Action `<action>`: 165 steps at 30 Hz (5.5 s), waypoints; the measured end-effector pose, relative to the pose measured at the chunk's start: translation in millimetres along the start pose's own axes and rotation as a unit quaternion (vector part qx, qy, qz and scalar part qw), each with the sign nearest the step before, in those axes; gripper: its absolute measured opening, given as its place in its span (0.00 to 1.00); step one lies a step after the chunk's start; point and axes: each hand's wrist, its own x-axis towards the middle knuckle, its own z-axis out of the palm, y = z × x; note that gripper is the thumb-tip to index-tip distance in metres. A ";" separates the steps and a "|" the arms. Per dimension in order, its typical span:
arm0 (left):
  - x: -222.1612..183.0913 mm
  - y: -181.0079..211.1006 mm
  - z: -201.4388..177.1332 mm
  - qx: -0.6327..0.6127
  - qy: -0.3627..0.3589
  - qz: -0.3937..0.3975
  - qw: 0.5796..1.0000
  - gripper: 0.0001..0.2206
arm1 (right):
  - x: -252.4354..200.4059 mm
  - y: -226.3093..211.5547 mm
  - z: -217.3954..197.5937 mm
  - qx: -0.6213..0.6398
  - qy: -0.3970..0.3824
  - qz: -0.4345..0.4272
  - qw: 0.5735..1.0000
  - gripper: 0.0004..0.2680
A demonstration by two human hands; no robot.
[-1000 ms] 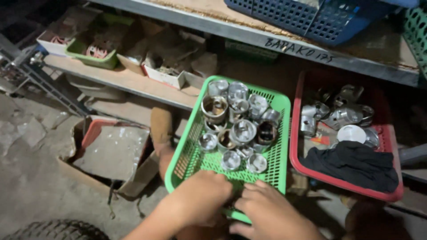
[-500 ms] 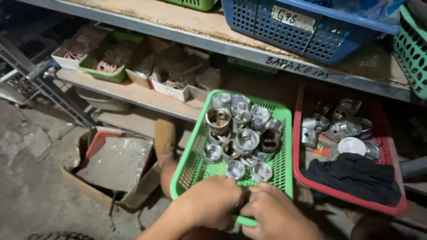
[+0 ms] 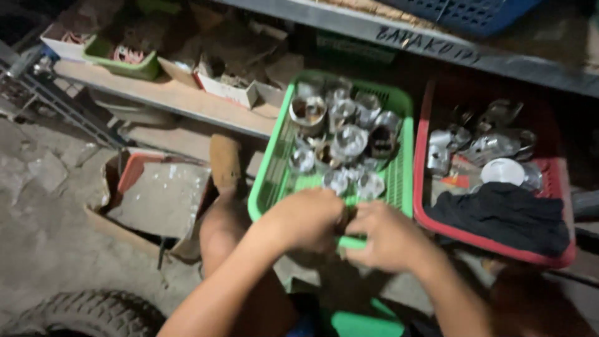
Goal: Wiping a motorcycle piston with a cloth and placing it into a storage basket
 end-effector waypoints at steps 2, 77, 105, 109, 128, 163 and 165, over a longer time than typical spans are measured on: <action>7.3 -8.3 -1.2 0.011 0.014 -0.004 1.000 0.15 | 6.1 22.4 7.3 0.010 0.002 -0.001 1.000 0.08; 239.8 115.8 52.3 -0.400 0.104 0.008 0.911 0.34 | -136.1 141.4 -81.9 -0.106 0.293 0.391 0.866 0.16; 176.1 71.4 54.2 -0.673 0.182 0.008 0.717 0.24 | -85.6 70.7 -53.6 -0.138 0.396 0.213 0.883 0.06; 177.1 71.2 55.8 -0.696 0.184 0.008 0.694 0.23 | -88.4 68.7 -54.6 -0.143 0.403 0.201 0.881 0.05; 176.6 67.4 57.5 -0.566 0.279 0.092 0.770 0.20 | -83.9 93.9 -38.3 0.045 0.343 0.126 0.930 0.08; 163.9 72.4 58.1 -0.523 0.225 0.162 0.806 0.23 | -90.8 89.5 -25.8 0.107 0.437 0.125 0.885 0.04; 166.0 68.9 60.0 -0.542 0.214 0.149 0.799 0.28 | -89.4 85.7 -32.6 0.082 0.440 0.102 0.888 0.08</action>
